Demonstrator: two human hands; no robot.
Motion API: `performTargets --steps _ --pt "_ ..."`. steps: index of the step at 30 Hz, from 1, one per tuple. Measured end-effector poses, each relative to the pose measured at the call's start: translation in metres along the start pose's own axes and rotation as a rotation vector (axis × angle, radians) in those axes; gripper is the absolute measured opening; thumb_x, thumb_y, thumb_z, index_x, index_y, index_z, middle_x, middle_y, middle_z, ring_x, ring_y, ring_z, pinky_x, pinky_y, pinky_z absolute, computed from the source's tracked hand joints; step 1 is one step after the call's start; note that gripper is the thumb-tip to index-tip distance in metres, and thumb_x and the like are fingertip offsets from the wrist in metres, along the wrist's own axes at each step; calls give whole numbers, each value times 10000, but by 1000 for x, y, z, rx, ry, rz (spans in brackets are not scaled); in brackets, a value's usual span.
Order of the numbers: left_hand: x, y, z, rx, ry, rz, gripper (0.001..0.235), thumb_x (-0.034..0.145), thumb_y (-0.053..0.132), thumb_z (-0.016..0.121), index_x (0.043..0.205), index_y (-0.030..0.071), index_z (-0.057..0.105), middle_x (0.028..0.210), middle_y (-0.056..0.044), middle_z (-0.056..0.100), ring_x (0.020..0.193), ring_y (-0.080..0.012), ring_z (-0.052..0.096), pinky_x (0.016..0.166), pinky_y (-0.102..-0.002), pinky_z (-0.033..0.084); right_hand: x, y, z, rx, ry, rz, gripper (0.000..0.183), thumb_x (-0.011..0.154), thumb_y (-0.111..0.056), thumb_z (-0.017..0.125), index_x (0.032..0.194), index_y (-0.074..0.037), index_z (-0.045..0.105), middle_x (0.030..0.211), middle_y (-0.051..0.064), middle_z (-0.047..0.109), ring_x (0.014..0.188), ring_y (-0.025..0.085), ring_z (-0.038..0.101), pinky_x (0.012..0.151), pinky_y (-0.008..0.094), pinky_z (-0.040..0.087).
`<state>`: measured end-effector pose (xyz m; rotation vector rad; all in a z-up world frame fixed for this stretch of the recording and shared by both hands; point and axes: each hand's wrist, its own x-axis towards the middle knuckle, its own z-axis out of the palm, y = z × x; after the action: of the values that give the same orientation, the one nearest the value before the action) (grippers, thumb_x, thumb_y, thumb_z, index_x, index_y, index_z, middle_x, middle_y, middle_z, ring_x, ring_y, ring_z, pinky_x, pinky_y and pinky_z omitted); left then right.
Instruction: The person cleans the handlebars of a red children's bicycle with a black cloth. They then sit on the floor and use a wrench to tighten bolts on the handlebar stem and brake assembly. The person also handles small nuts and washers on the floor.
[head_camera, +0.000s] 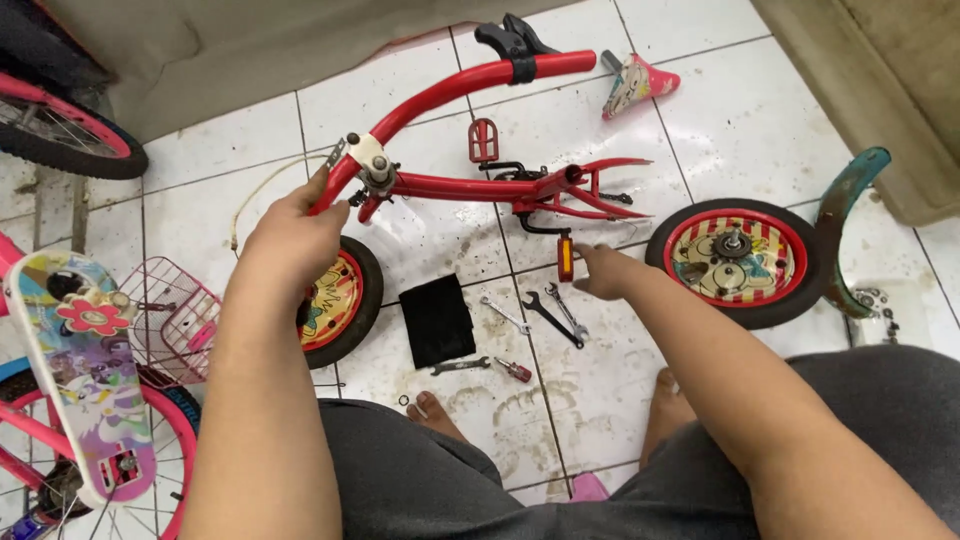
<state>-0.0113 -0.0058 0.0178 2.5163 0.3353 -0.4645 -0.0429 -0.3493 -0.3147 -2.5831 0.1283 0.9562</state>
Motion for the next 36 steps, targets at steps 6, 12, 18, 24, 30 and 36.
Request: performTargets --steps 6,12,18,24,30,36 --pt "4 0 2 -127 -50 1 643 963 268 581 1563 83 442 1416 -311 551 1339 -492 507 1065 -551 412 0 -14 3 166 47 29 799 932 -401 666 1606 -173 302 1480 353 452 1310 482 567 1066 547 498" --pt "-5 6 -2 -192 -92 -58 705 933 308 648 1547 32 440 1395 -328 555 1320 -484 528 1056 -573 419 38 -7 32 133 55 8 843 866 -416 755 1587 -221 364 1463 331 486 1318 449 573 1090 498 496" --pt "15 -15 5 -305 -131 -63 796 895 386 702 1541 11 427 1355 -300 593 1197 -408 630 992 -562 461 78 -8 34 125 79 -3 779 877 -442 723 1560 -202 436 1480 306 489 1325 438 570 1089 487 487" --pt "6 -13 5 -395 -162 -36 836 870 336 727 1533 -53 399 1306 -302 599 1014 -296 640 915 -473 496 50 -73 -3 321 -81 61 799 802 -557 797 1461 -160 579 1003 217 730 667 307 716 500 356 574" --pt "1 -6 3 -550 -205 -22 937 871 438 742 1556 -53 331 1398 -275 506 990 -259 602 873 -440 496 -60 -207 -69 989 -275 -75 909 914 -493 632 1582 28 300 1538 363 424 1389 497 491 1147 605 387" --pt "27 -3 29 -805 -250 -29 890 915 384 707 1554 -63 278 1347 -266 384 1041 -259 561 848 -482 572 -44 -228 -48 1355 -392 -239 751 905 -643 556 1500 -190 482 1214 33 628 1039 192 661 897 333 532"
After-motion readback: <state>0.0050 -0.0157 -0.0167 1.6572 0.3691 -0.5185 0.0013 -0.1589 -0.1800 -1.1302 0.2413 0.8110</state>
